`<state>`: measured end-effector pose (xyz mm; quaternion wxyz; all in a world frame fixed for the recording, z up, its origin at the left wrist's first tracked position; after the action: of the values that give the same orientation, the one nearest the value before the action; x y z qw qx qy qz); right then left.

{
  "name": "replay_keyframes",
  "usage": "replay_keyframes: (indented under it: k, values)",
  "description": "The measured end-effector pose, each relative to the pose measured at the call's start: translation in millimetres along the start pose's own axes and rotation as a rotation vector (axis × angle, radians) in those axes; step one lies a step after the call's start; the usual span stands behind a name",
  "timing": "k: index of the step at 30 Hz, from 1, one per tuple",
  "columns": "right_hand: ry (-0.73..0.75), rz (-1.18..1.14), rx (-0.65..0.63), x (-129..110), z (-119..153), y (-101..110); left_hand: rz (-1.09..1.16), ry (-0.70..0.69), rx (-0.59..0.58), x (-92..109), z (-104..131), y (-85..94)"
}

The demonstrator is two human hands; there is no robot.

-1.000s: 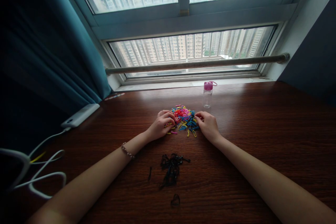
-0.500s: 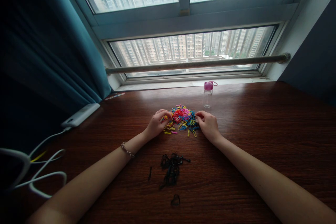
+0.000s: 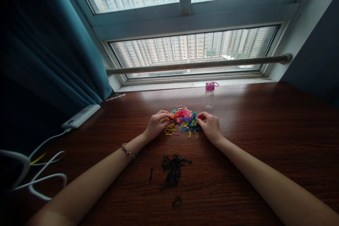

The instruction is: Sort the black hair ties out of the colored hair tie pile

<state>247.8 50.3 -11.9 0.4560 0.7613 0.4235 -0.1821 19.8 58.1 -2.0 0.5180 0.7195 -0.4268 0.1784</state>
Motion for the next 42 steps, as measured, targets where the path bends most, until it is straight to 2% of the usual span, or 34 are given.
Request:
replay_keyframes:
  k: [6, 8, 10, 13, 17, 19, 21, 22, 24, 28, 31, 34, 36, 39, 42]
  values:
    - [-0.090, -0.037, 0.020, 19, -5, 2, 0.025, -0.031, 0.010, 4, -1, 1.3]
    - [-0.122, -0.046, -0.085, 25, -10, -1, 0.010, -0.041, -0.003, 11, -2, 2.3]
    - [-0.154, -0.033, -0.238, 28, -14, -5, 0.013, -0.043, -0.072, 21, -1, 1.5]
    - [-0.178, 0.048, -0.391, 26, -17, -5, 0.079, -0.036, -0.346, 39, 6, -8.5]
    - [-0.121, 0.160, -0.456, 14, -15, -4, 0.087, 0.015, -0.768, 58, 27, -28.4]
    - [-0.076, 0.193, -0.460, 9, -13, -5, 0.087, 0.031, -0.909, 61, 37, -35.3]
    - [-0.054, 0.213, -0.447, 6, -13, -5, 0.096, 0.041, -0.974, 61, 41, -38.8]
    - [-0.058, 0.215, -0.439, 7, -13, -4, 0.096, 0.048, -0.968, 59, 40, -39.1]
    - [-0.100, 0.194, -0.428, 11, -13, -4, 0.086, 0.065, -0.874, 52, 32, -36.5]
    - [-0.237, 0.033, -0.404, 25, -13, -5, 0.067, 0.128, -0.454, 30, 6, -17.5]
    - [-0.265, -0.039, -0.355, 32, -14, -4, 0.032, 0.204, -0.122, 9, -5, 1.3]
    - [-0.262, -0.046, -0.308, 34, -16, 0, -0.029, 0.252, 0.103, -8, -7, 13.6]
    - [-0.269, -0.075, -0.282, 32, -17, 2, -0.045, 0.254, 0.156, -13, -5, 15.2]
    - [-0.262, -0.189, -0.264, 20, -18, 4, -0.030, 0.240, 0.157, -16, -4, 12.9]
    - [-0.255, -0.386, -0.369, -3, -14, -5, -0.012, 0.249, 0.159, -19, -5, 11.9]
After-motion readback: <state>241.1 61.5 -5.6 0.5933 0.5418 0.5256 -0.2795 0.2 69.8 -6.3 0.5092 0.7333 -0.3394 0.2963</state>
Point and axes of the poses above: each hand's wrist, its own z-axis away from the middle knuckle, its own y-axis out of the back of the hand, x = y × z, the point moved 6 cm from there along -z, towards the middle knuckle, and after that the axes turned 13 degrees about y, right-handed, at the moved point
